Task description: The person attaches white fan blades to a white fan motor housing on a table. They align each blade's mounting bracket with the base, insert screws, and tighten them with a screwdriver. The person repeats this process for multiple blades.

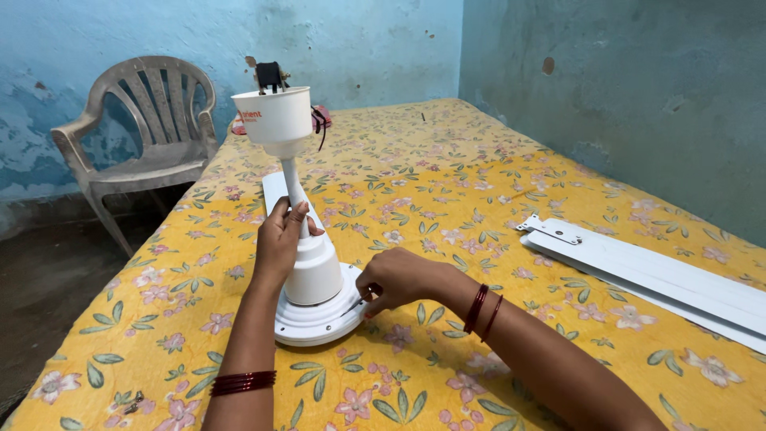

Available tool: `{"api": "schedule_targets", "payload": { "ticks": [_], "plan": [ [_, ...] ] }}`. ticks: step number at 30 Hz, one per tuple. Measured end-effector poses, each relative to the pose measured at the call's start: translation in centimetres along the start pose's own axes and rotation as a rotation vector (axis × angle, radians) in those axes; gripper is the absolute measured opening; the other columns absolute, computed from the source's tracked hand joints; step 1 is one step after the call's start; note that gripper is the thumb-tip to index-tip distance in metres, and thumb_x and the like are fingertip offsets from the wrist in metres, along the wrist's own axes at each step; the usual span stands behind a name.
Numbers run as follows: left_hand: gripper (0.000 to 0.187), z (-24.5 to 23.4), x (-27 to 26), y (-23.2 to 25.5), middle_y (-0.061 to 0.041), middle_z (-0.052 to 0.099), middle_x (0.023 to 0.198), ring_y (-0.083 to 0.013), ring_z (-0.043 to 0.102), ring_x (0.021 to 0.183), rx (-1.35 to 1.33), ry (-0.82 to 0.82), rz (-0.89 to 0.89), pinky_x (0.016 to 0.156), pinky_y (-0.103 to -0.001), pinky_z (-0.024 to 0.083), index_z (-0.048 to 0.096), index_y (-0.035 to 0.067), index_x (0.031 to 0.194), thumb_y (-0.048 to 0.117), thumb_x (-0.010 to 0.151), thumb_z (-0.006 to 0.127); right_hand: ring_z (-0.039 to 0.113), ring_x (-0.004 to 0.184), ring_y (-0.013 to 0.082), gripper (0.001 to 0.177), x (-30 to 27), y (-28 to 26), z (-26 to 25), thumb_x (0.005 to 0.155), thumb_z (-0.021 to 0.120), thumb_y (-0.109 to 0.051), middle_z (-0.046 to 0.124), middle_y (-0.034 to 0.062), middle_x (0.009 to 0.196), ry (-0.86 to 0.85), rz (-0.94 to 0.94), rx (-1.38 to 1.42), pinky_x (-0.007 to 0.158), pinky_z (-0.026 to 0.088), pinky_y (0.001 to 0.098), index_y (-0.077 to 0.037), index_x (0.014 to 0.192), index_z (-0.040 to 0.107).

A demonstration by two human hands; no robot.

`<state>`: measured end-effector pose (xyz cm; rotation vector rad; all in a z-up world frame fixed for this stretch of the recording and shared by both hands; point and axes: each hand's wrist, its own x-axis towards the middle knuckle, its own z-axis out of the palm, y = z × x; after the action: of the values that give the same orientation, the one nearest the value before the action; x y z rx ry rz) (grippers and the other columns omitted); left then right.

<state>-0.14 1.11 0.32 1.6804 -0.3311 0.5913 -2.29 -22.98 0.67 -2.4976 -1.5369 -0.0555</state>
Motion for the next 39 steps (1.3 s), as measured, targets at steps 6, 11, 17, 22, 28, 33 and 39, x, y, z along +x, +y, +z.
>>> {"api": "schedule_targets", "payload": {
  "ticks": [6, 11, 17, 22, 28, 33, 39],
  "plan": [
    [0.03, 0.4, -0.2, -0.5, -0.003, 0.066, 0.075, -0.011, 0.069, 0.078, 0.023, 0.013, 0.054, 0.079, -0.028, 0.054, 0.06, 0.004, 0.113, 0.033, 0.107, 0.053, 0.066, 0.069, 0.0272, 0.023, -1.5, 1.0, 1.8, 0.08, 0.083, -0.031, 0.07, 0.0055, 0.07, 0.022, 0.032, -0.053, 0.062, 0.048, 0.0412, -0.01, 0.079, 0.074],
    [0.029, 0.6, -0.2, -1.0, -0.003, 0.069, 0.08, -0.0106, 0.069, 0.082, 0.063, 0.043, 0.054, 0.079, -0.029, 0.054, 0.06, 0.004, 0.119, 0.03, 0.105, 0.056, 0.069, 0.075, 0.0282, 0.022, -5.6, 1.3, 3.8, 0.085, 0.075, -0.022, 0.071, 0.0083, 0.083, 0.097, 0.077, 0.158, 0.068, 0.052, 0.0411, -0.009, 0.103, 0.073],
    [0.031, 0.6, -0.5, -1.0, -0.005, 0.075, 0.09, -0.0129, 0.072, 0.088, 0.224, 0.1, 0.05, 0.081, -0.031, 0.054, 0.062, 0.005, 0.121, 0.03, 0.102, 0.06, 0.063, 0.103, 0.0325, 0.023, -10.4, -0.1, 4.8, 0.096, 0.064, -0.013, 0.065, 0.0138, 0.11, 0.148, 0.129, 0.319, 0.087, 0.052, 0.0412, -0.005, 0.118, 0.067],
    [0.042, 1.2, -0.8, -0.2, -0.011, 0.073, 0.106, -0.0208, 0.071, 0.102, 0.315, 0.173, 0.094, 0.084, -0.037, 0.055, 0.058, 0.004, 0.13, 0.033, 0.1, 0.064, 0.062, 0.108, 0.0319, 0.027, -11.6, -0.7, 4.4, 0.095, 0.066, -0.019, 0.063, 0.0119, 0.113, 0.169, 0.144, 0.33, 0.091, 0.051, 0.0411, -0.006, 0.119, 0.065],
    [0.054, 2.7, -2.3, 2.2, -0.022, 0.056, 0.133, -0.0379, 0.054, 0.125, 0.519, 0.418, 0.527, 0.104, -0.05, 0.043, 0.041, -0.003, 0.149, 0.025, 0.107, 0.061, 0.058, 0.117, 0.0341, 0.042, -11.9, 3.8, 3.5, 0.094, 0.073, -0.03, 0.062, 0.0129, 0.124, 0.255, 0.178, 0.134, 0.096, 0.048, 0.044, -0.008, 0.129, 0.064],
    [0.041, 5.3, -3.2, 3.0, -0.019, 0.058, 0.132, -0.0385, 0.055, 0.126, 0.802, 0.272, 0.818, 0.111, -0.05, 0.041, 0.05, 0.003, 0.139, 0.02, 0.103, 0.061, 0.059, 0.118, 0.0332, 0.051, -14.2, 11.0, 1.4, 0.087, 0.075, -0.036, 0.063, 0.0127, 0.127, 0.362, 0.311, -0.056, 0.099, 0.049, 0.0435, -0.01, 0.129, 0.064],
    [0.039, 11.2, -4.8, 0.9, -0.017, 0.06, 0.135, -0.0341, 0.056, 0.128, 1.011, -0.213, 1.008, 0.115, -0.052, 0.036, 0.056, 0.003, 0.136, 0.019, 0.101, 0.054, 0.05, 0.133, 0.0298, 0.071, -19.8, 17.7, -1.1, 0.081, 0.079, -0.048, 0.053, 0.0111, 0.141, 0.319, 0.734, 0.013, 0.11, 0.046, 0.0441, -0.017, 0.141, 0.055]
  ]
}}
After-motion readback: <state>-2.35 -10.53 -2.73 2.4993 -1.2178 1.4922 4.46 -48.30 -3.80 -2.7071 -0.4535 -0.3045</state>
